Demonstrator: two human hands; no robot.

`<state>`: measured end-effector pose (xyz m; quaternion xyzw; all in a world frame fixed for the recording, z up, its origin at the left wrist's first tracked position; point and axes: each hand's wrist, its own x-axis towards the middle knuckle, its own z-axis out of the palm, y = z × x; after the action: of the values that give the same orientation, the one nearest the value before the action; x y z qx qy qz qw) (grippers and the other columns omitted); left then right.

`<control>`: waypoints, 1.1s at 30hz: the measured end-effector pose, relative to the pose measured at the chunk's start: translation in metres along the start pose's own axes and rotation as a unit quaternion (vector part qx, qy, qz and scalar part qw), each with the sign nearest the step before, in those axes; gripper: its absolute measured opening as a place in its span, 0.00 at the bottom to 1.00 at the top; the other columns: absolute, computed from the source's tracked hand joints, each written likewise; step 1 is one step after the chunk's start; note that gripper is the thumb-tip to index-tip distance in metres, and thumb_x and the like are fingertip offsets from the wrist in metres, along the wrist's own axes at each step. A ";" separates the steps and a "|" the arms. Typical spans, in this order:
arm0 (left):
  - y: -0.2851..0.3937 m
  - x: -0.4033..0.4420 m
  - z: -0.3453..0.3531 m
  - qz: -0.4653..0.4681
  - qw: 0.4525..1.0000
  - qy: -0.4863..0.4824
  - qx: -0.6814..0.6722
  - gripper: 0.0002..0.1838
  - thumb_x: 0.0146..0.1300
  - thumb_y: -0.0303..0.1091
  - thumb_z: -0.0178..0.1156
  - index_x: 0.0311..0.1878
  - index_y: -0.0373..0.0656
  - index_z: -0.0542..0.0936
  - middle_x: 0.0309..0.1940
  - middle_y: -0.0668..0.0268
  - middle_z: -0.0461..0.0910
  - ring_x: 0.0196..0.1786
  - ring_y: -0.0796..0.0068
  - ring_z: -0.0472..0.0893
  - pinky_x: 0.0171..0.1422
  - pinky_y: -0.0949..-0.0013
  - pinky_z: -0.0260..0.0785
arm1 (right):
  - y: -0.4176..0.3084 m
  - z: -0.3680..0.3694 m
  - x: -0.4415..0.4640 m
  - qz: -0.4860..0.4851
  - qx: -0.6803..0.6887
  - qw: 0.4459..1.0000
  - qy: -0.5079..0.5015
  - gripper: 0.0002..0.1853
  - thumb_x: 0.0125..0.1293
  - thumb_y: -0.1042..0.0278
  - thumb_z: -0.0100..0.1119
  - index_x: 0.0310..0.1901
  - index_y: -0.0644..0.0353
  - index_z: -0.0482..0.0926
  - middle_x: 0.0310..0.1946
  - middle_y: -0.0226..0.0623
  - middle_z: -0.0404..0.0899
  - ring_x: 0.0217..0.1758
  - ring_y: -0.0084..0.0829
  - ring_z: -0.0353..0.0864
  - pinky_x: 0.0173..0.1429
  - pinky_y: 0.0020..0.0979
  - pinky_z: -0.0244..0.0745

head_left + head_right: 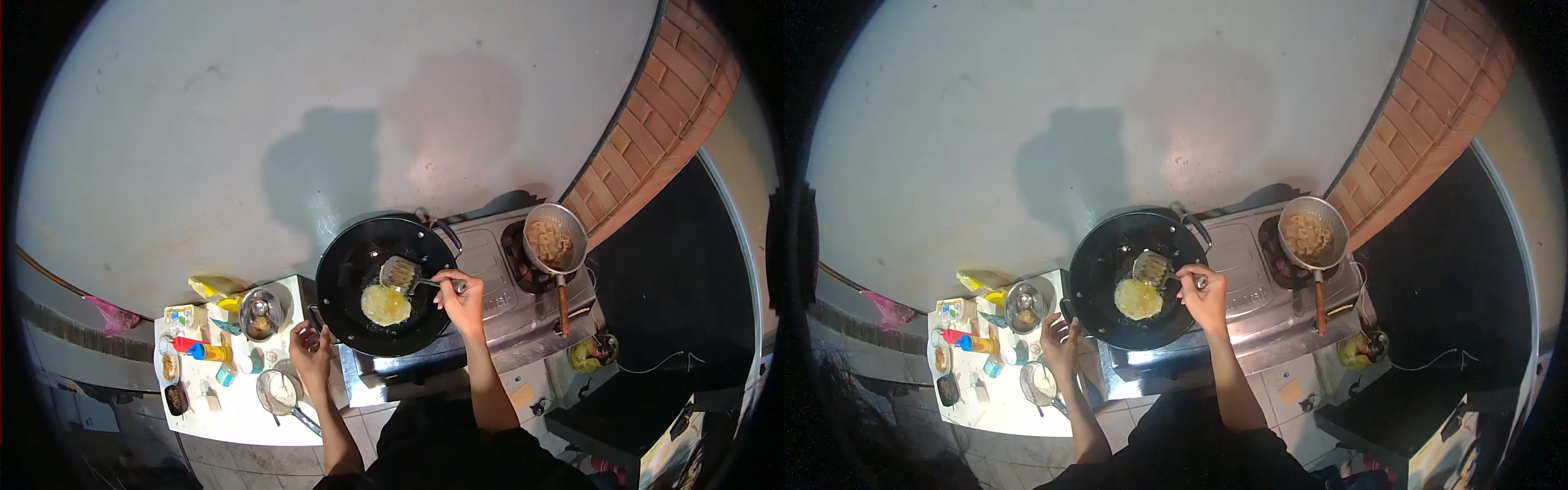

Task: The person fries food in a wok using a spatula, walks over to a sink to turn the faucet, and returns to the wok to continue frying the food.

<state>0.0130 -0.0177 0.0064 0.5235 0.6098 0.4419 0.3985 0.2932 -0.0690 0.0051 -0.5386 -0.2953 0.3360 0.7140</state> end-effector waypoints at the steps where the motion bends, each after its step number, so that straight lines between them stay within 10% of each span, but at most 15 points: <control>1: 0.003 -0.002 0.000 0.000 1.000 0.006 0.005 0.22 0.57 0.29 0.71 0.52 0.35 0.74 0.36 0.64 0.76 0.34 0.80 0.75 0.39 0.76 0.70 | 0.002 0.000 0.001 0.010 -0.021 1.000 -0.001 0.06 0.64 0.80 0.55 0.33 0.68 0.81 0.25 0.33 0.80 0.20 0.19 0.79 0.22 0.20 0.72; 20: 0.003 -0.014 0.004 0.050 0.997 0.017 0.058 0.16 0.61 0.28 0.66 0.49 0.33 0.75 0.37 0.59 0.80 0.40 0.71 0.82 0.41 0.71 0.77 | 0.012 -0.004 0.008 -0.053 -0.163 0.984 -0.038 0.05 0.60 0.79 0.54 0.32 0.69 0.80 0.27 0.44 0.82 0.32 0.33 0.83 0.36 0.30 0.73; 33: -0.009 -0.008 0.000 0.053 0.998 0.006 0.045 0.14 0.62 0.27 0.64 0.49 0.34 0.75 0.37 0.63 0.77 0.41 0.72 0.81 0.42 0.71 0.76 | 0.013 -0.001 0.007 -0.085 -0.175 0.981 -0.003 0.06 0.61 0.78 0.53 0.31 0.69 0.80 0.21 0.41 0.79 0.25 0.24 0.78 0.31 0.28 0.69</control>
<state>0.0119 -0.0263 -0.0020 0.5699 0.6031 0.4372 0.3469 0.2957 -0.0615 -0.0075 -0.6267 -0.3966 0.2191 0.6340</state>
